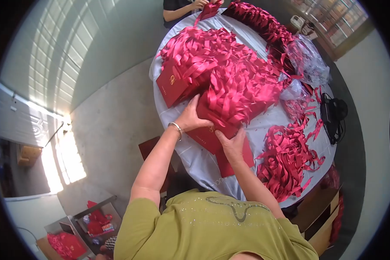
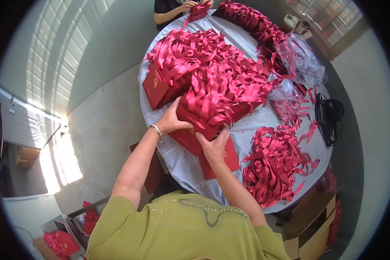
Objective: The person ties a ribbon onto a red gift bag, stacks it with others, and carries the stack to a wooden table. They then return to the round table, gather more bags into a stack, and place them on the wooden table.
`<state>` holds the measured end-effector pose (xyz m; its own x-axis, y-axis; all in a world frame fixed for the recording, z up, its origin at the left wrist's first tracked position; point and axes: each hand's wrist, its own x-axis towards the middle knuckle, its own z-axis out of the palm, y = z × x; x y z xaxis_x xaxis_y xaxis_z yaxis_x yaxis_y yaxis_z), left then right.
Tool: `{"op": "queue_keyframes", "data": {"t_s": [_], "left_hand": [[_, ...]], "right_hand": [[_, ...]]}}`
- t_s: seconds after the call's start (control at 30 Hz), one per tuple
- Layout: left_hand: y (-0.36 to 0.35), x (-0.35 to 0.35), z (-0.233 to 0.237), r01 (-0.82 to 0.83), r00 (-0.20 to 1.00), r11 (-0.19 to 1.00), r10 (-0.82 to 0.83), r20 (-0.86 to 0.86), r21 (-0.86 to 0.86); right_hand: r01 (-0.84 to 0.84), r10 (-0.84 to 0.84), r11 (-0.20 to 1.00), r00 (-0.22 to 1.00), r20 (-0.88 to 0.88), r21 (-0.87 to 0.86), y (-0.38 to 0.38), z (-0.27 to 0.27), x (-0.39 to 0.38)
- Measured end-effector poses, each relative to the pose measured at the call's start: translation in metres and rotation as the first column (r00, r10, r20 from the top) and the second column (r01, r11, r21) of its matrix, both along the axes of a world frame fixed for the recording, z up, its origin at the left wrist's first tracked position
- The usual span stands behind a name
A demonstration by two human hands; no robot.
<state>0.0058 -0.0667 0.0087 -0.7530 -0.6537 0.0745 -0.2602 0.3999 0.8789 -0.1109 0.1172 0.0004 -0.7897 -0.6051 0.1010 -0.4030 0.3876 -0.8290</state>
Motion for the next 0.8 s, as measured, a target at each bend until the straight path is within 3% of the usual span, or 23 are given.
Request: {"op": "queue_keyframes", "data": {"t_s": [0.03, 0.1, 0.2, 0.27, 0.3, 0.37, 0.43, 0.47, 0.5, 0.53, 0.6, 0.67, 0.77, 0.8], "left_hand": [[-0.006, -0.001, 0.001, 0.028, 1.0, 0.997, -0.028, -0.004, 0.075], [-0.011, -0.005, 0.007, 0.077, 0.997, 0.996, -0.076, -0.03, 0.034], [-0.013, -0.01, 0.017, 0.13, 0.991, 0.985, -0.13, -0.004, 0.118], [-0.013, -0.01, 0.015, 0.14, 0.989, 0.985, -0.143, 0.022, 0.098], [-0.013, -0.011, 0.017, 0.132, 0.99, 0.988, -0.135, 0.038, 0.081], [-0.018, -0.012, 0.013, 0.156, 0.987, 0.985, -0.157, 0.012, 0.075], [-0.022, -0.014, 0.01, 0.191, 0.981, 0.98, -0.192, 0.015, 0.054], [-0.022, -0.013, 0.006, 0.188, 0.982, 0.97, -0.18, -0.062, 0.156], [-0.019, -0.013, 0.011, 0.199, 0.98, 0.969, -0.192, -0.059, 0.149], [-0.015, -0.012, 0.016, 0.201, 0.973, 0.95, -0.165, -0.162, 0.237], [-0.009, -0.011, 0.036, 0.22, 0.956, 0.921, -0.139, -0.258, 0.322], [0.001, -0.01, 0.071, 0.237, 0.949, 0.863, -0.108, -0.297, 0.445], [-0.001, -0.014, 0.078, 0.38, 0.894, 0.75, -0.15, -0.421, 0.541], [0.0, -0.016, 0.076, 0.357, 0.907, 0.745, -0.131, -0.401, 0.564]], "right_hand": [[-0.018, 0.018, 1.0, 1.0, -0.008, 0.001, 0.0, 0.002, 0.001], [0.004, -0.006, 1.0, 0.998, -0.064, -0.031, -0.004, 0.0, 0.003], [0.08, -0.092, 0.994, 0.982, -0.165, -0.078, -0.014, -0.001, 0.002], [-0.114, 0.147, 0.943, 0.985, 0.085, -0.313, -0.019, 0.001, -0.006], [-0.098, 0.133, 0.941, 0.987, 0.086, -0.324, -0.021, 0.007, -0.005], [0.001, 0.202, 0.859, 0.918, 0.341, -0.512, -0.021, 0.017, 0.003], [0.039, 0.123, 0.87, 0.948, 0.293, -0.492, -0.02, 0.018, 0.002], [-0.026, 0.091, 0.899, 0.988, 0.128, -0.436, -0.018, 0.019, -0.001], [-0.078, 0.068, 0.927, 0.997, -0.04, -0.367, -0.017, 0.022, -0.002], [-0.066, 0.056, 0.926, 0.998, -0.039, -0.373, -0.016, 0.025, -0.005], [-0.212, 0.246, 0.9, 0.968, 0.042, -0.382, -0.015, 0.032, -0.013], [-0.177, 0.262, 0.875, 0.956, 0.132, -0.45, -0.017, 0.043, -0.017], [-0.039, 0.274, 0.806, 0.909, 0.314, -0.59, -0.015, 0.097, -0.014], [-0.002, 0.311, 0.773, 0.873, 0.377, -0.634, -0.015, 0.107, -0.016]]}}
